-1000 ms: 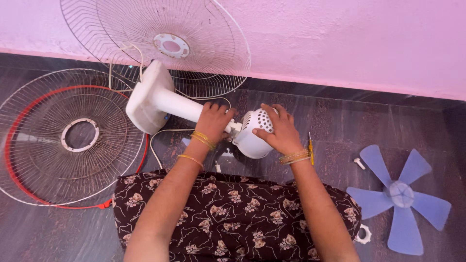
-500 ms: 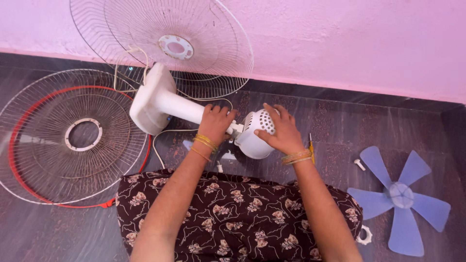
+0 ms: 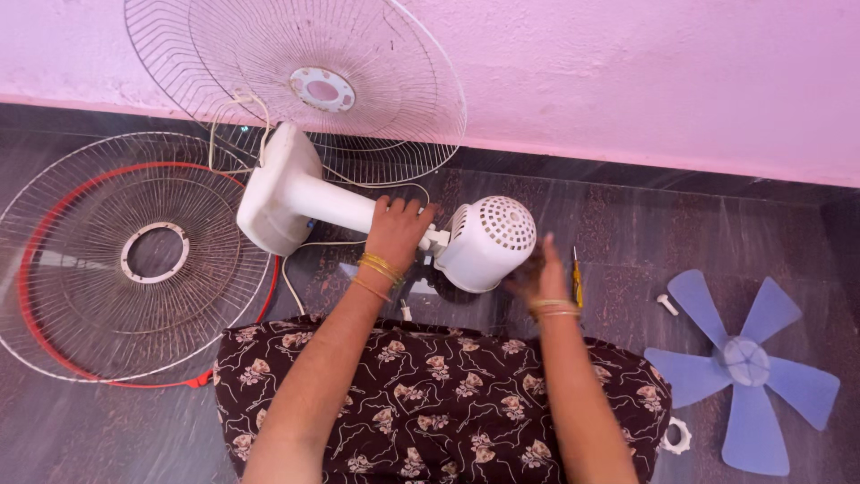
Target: The person assembles an electric fan by attaching the motor housing to the base, then securing the front wire cage with a nut. The fan blades and rear cage remain on the floor.
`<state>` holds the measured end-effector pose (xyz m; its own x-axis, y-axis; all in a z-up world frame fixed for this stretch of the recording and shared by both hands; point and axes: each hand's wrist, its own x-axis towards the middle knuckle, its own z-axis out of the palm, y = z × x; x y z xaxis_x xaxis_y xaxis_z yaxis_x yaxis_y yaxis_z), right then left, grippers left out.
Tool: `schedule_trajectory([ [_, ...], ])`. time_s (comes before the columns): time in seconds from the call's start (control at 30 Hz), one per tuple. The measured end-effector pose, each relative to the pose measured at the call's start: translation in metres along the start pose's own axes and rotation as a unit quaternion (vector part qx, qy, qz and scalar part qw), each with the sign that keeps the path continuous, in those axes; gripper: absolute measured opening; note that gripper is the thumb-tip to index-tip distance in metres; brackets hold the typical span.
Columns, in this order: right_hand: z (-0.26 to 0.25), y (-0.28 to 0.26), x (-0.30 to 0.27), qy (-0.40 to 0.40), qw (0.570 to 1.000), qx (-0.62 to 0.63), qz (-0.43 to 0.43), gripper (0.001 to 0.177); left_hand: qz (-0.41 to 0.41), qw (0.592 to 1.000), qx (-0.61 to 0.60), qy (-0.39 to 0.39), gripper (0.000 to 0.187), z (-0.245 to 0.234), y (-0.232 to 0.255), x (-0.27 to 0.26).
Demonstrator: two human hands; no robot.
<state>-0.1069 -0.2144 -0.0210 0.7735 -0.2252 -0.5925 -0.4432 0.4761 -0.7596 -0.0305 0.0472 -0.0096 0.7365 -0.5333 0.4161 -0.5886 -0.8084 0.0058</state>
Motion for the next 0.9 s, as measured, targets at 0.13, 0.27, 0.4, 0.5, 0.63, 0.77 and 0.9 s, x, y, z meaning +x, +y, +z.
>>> schedule_trajectory([
  [0.13,0.000,0.035,0.023,-0.023,0.992,0.088,0.082,0.070,-0.001,1.000,-0.009,0.000,0.044,0.005,-0.001,0.000],
  [0.27,-0.008,0.057,0.047,-0.073,0.984,0.145,0.070,0.063,-0.002,1.000,-0.012,0.000,0.044,0.003,0.001,-0.004],
  [0.4,-0.013,0.071,0.061,-0.145,0.959,0.235,0.061,0.063,0.001,1.000,-0.002,-0.001,0.045,0.001,0.001,-0.005],
  [0.5,-0.010,0.082,0.066,-0.068,0.967,0.226,0.092,0.063,-0.007,1.000,0.003,0.007,0.045,0.000,0.003,-0.005],
  [0.63,-0.007,0.090,0.070,-0.088,0.949,0.298,0.050,0.058,-0.006,1.000,0.007,0.010,0.044,-0.002,0.003,-0.006],
  [0.77,-0.007,0.092,0.071,-0.084,0.947,0.310,0.023,0.055,-0.012,1.000,0.008,-0.004,0.044,-0.002,0.004,-0.007],
  [0.9,0.001,0.087,0.059,-0.026,0.955,0.296,0.018,0.054,-0.013,1.000,0.003,-0.027,0.047,-0.003,0.005,-0.008],
])
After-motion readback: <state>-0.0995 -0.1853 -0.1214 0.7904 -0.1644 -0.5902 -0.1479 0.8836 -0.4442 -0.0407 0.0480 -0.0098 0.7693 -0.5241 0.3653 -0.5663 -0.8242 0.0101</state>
